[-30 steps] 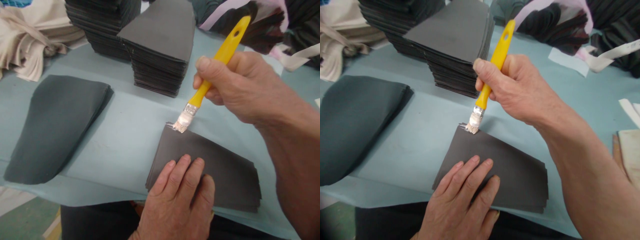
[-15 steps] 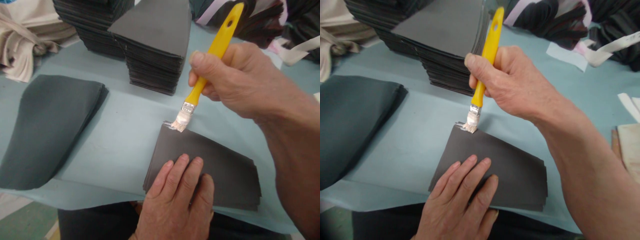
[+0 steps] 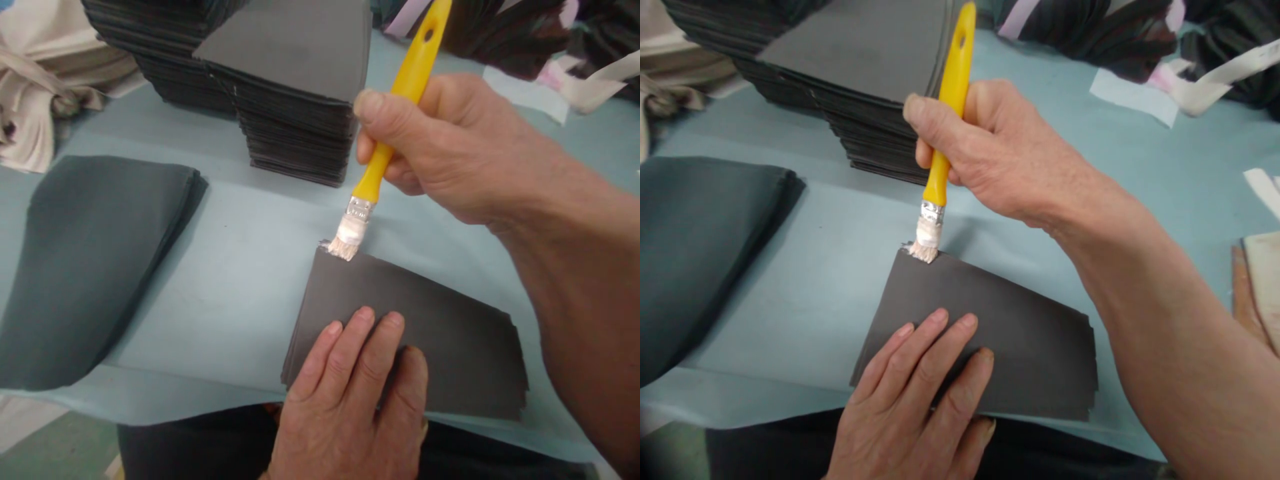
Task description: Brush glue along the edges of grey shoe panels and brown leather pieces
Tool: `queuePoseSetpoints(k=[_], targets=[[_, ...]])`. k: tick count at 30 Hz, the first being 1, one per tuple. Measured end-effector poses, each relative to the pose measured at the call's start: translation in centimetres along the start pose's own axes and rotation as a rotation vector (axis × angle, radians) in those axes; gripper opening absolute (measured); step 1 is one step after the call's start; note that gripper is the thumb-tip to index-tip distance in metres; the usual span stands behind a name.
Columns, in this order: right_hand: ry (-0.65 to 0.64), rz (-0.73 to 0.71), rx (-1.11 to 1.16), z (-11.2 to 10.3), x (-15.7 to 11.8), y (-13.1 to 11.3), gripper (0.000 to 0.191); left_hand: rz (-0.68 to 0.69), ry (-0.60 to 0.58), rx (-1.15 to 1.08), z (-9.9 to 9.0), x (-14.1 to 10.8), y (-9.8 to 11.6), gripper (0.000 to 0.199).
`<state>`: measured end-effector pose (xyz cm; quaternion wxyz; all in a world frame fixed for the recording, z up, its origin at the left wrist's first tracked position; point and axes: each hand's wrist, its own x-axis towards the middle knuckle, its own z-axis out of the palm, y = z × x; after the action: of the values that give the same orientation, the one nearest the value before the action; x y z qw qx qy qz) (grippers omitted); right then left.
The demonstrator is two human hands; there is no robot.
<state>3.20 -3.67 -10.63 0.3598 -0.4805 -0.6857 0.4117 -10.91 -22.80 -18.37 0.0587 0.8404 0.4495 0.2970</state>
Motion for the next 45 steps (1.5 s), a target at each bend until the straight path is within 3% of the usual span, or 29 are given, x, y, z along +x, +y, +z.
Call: queuePoseSetpoints(k=[8,11,16,18,21,28,35,45], targets=[[0.016,0.130,-0.121,-1.3,-0.5,-0.3,0.048,0.002,0.004,0.007,0.0,0.0,0.0,0.026],[0.043,0.103,-0.101,-1.1,-0.4,-0.7,0.047,-0.003,0.008,0.008,0.0,0.0,0.0,0.025],[0.077,-0.020,0.132,0.1,0.2,-0.9,0.053,0.004,-0.006,-0.002,-0.1,-0.1,0.0,0.026],[0.051,-0.055,0.132,0.7,0.5,-0.8,0.053,0.003,-0.012,-0.006,-0.1,0.0,-0.1,0.026],[-0.007,0.015,0.025,0.8,0.7,-0.4,0.049,0.006,-0.014,-0.006,-0.2,0.1,-0.2,0.026],[-0.059,0.040,-0.127,-1.2,-0.1,-0.2,0.042,0.004,-0.020,-0.015,-0.4,0.2,-0.1,0.024],[-0.040,0.091,-0.231,-2.1,-0.7,-0.5,0.049,0.018,-0.057,-0.007,-0.8,0.2,-0.1,0.026],[-0.016,0.039,-0.287,-3.6,-2.1,-0.2,0.046,0.010,-0.110,-0.007,-1.2,0.2,-0.2,0.029]])
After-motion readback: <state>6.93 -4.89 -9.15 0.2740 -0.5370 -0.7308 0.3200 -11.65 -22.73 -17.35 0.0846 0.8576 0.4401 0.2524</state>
